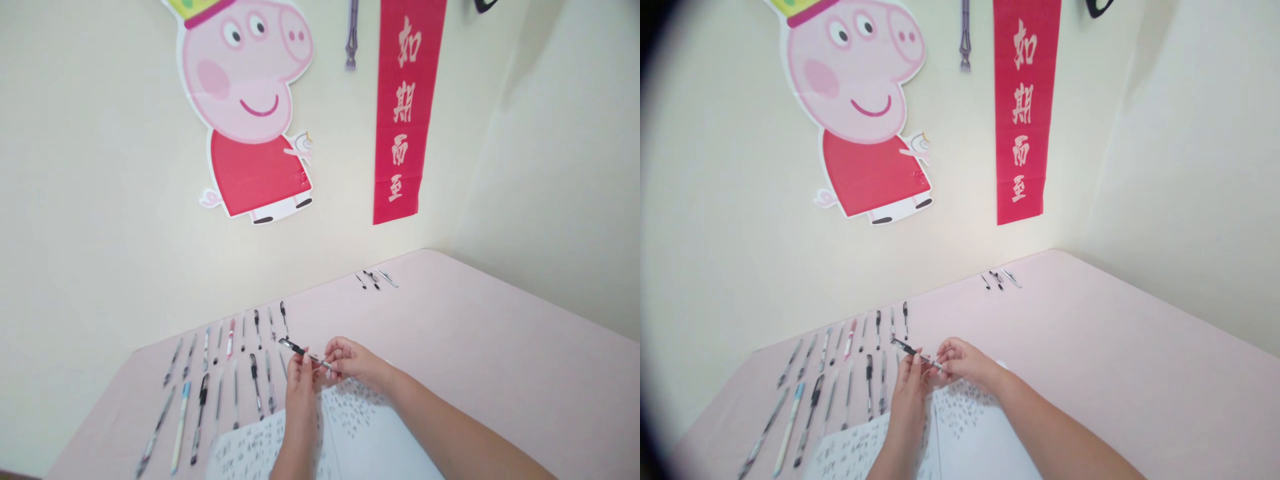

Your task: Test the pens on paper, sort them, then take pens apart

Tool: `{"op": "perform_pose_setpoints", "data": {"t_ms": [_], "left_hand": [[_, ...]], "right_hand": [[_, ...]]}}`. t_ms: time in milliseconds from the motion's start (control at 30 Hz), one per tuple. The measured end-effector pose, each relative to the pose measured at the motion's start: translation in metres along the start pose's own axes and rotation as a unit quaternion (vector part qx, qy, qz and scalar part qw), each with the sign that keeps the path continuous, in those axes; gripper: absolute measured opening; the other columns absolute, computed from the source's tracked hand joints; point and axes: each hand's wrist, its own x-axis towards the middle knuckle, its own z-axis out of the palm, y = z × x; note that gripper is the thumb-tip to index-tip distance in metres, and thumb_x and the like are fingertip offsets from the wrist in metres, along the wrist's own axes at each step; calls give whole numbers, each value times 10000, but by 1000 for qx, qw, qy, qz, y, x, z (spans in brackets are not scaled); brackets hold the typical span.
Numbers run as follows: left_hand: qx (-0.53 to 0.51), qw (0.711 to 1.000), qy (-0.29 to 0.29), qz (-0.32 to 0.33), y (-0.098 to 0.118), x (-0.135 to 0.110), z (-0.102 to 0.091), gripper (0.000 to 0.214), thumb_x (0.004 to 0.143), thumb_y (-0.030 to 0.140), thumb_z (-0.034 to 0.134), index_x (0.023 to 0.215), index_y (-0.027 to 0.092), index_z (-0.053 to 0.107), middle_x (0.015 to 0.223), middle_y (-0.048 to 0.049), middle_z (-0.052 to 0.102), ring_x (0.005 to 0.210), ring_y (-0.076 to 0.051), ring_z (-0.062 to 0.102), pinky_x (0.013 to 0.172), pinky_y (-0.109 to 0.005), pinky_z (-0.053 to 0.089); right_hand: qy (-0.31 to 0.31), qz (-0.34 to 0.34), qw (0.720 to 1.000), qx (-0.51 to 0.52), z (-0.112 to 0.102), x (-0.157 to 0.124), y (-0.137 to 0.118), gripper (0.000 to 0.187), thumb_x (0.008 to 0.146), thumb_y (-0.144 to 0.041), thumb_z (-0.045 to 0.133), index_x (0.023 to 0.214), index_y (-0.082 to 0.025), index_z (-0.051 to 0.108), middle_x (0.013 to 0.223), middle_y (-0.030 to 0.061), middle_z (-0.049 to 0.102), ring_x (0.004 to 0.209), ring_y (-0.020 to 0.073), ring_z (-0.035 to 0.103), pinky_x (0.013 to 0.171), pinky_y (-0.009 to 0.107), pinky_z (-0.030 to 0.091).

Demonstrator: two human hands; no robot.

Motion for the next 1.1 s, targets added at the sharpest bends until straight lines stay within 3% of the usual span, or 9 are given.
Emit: {"op": "perform_pose_setpoints", "data": {"t_ms": [167,300,433,600,900,1100], "left_hand": [[-98,994,46,30,4,3,-4,298,755,424,615,920,177,592,807,-24,605,728,-108,573,653,-206,471],[-192,981,31,-8,6,7,-5,134,787,271,599,831,145,609,724,-24,584,674,-98,559,637,-200,482],[-233,971,26,-51,9,9,-5,95,823,160,525,829,124,613,659,-5,532,549,-56,503,529,-154,458],[-240,961,-24,-132,11,6,-4,126,852,173,482,874,125,597,630,34,452,371,3,300,311,-104,251],[-222,956,-80,-175,11,2,-2,119,848,245,517,790,142,536,492,94,276,327,-3,220,288,-105,169],[-228,946,-84,-213,14,-1,1,151,866,261,494,773,142,505,472,107,255,314,3,204,289,-96,144]], "right_hand": [[-53,23,998,-19,2,-5,-6,372,605,-272,720,897,-163,516,683,-25,621,535,83,550,536,220,388],[-85,42,995,-39,2,-6,-5,406,611,-323,737,918,-150,535,707,1,639,567,104,573,561,245,412],[-69,30,996,-38,2,-6,-3,383,639,-365,730,898,-141,557,720,10,635,626,116,583,605,258,414],[-55,15,998,10,0,-6,-1,345,668,-381,715,856,-130,572,765,31,641,660,113,585,685,291,416],[-43,13,999,27,0,-4,0,309,673,-341,714,862,-131,589,714,13,630,658,110,578,699,295,415],[-14,11,999,33,3,-6,-4,366,664,-340,726,947,-141,604,678,-8,600,667,110,565,706,294,417]]}}
